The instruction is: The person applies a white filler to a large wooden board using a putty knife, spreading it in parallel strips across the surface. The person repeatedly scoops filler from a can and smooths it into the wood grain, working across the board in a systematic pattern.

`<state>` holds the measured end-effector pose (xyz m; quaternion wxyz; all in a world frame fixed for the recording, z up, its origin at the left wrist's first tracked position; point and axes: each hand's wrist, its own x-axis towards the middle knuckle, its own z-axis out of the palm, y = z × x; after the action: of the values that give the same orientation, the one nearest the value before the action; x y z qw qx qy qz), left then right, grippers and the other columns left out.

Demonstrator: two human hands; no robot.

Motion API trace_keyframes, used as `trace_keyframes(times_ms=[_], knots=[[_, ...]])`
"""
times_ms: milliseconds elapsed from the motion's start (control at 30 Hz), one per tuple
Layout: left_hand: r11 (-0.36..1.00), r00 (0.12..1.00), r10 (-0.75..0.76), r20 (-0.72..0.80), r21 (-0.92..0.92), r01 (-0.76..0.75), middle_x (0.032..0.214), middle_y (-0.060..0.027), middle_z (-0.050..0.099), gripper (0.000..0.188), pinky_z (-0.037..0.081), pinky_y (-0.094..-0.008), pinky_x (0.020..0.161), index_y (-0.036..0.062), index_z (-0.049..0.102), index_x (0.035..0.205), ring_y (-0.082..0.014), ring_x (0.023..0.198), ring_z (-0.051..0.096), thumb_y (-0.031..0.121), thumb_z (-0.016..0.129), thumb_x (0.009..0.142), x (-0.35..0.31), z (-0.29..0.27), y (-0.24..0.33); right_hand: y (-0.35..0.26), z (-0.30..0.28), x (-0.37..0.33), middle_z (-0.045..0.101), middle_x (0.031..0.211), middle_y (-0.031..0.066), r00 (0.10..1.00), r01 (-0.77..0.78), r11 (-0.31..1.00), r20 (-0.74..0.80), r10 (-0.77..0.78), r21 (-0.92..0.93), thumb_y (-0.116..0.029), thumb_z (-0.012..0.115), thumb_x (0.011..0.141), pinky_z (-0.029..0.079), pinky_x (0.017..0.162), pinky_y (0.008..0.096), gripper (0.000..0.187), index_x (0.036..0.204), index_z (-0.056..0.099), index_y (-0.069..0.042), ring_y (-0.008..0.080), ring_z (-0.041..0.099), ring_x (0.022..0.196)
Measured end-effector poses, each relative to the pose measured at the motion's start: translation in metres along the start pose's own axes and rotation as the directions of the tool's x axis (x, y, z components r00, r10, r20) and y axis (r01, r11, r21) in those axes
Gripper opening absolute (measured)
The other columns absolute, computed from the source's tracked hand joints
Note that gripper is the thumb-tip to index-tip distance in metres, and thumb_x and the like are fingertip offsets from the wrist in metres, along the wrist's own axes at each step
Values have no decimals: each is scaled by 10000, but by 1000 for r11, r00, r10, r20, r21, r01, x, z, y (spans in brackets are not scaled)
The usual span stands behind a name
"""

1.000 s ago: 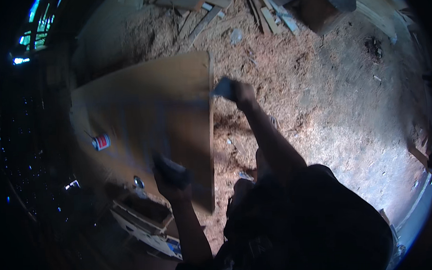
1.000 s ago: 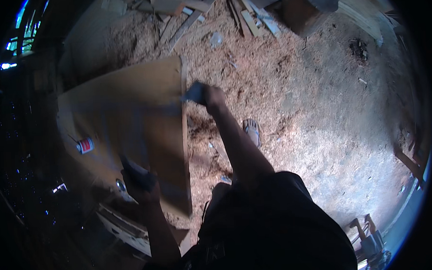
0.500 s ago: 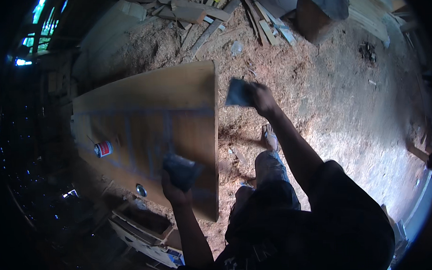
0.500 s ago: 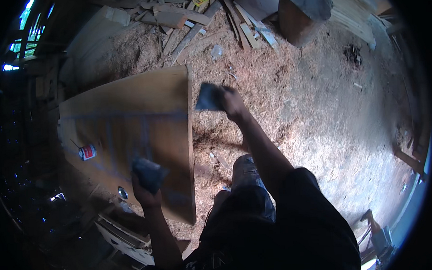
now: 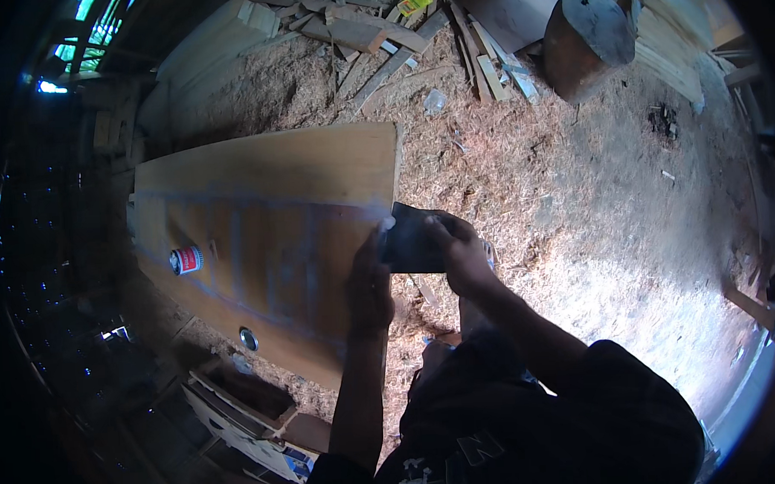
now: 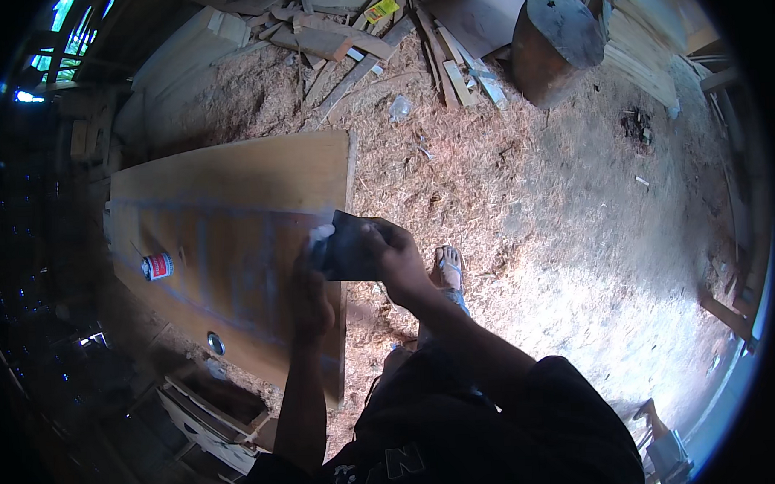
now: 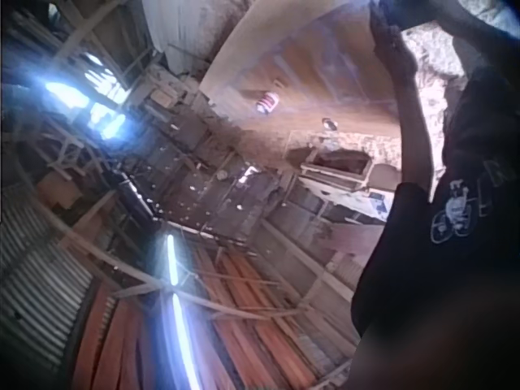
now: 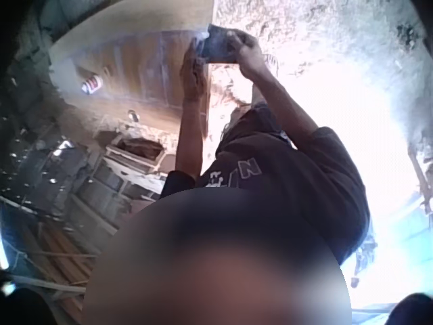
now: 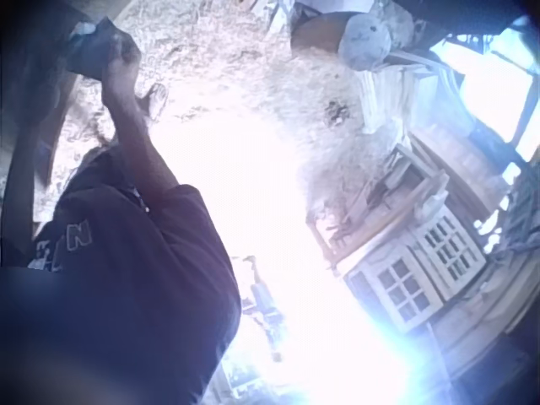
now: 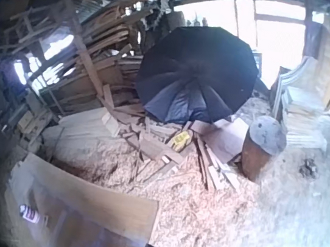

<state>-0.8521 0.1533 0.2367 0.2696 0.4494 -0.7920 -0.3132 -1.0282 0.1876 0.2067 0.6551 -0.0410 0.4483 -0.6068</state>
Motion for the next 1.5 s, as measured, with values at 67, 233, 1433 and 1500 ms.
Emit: trace_keyframes(times_ms=[67, 233, 1433, 1500], knots=[[999, 1000, 11, -25, -35, -12, 1393, -197, 615, 443, 444, -414, 1109, 18, 536, 1451, -332, 1315, 586, 261, 471, 1085, 7, 5, 8, 0, 11, 4, 711, 1010, 90, 999, 32, 995, 12, -33, 97, -218, 645, 1019, 575, 787, 306, 309, 1184, 646, 43, 156, 692, 864], [986, 977, -166, 130, 38, 162, 1385, -213, 614, 414, 467, -409, 1080, 34, 551, 1442, -346, 1290, 600, 199, 517, 1063, 14, -11, 13, -1, 16, 13, 709, 1020, 96, 995, 23, 997, -97, -16, 70, -205, 622, 1033, 586, 797, 314, 287, 1187, 645, 36, 157, 688, 874], [619, 609, -785, 111, 107, 778, 972, -77, 678, 389, 485, -318, 734, 16, 620, 1334, -111, 811, 574, 273, 554, 1050, -121, -86, -20, 132, -89, 146, 707, 1129, 106, 946, 298, 881, -9, -324, -368, -186, 579, 1050, 503, 985, 321, 344, 1321, 623, 21, 181, 651, 1048], [608, 608, -793, 30, -8, 794, 1033, -62, 679, 393, 493, -299, 779, 1, 624, 1315, -113, 869, 589, 289, 555, 1056, -124, -85, -10, 128, -77, 162, 710, 1159, 102, 898, 414, 786, 66, -435, -459, -124, 578, 1037, 510, 979, 323, 282, 1283, 649, -6, 188, 660, 1067]])
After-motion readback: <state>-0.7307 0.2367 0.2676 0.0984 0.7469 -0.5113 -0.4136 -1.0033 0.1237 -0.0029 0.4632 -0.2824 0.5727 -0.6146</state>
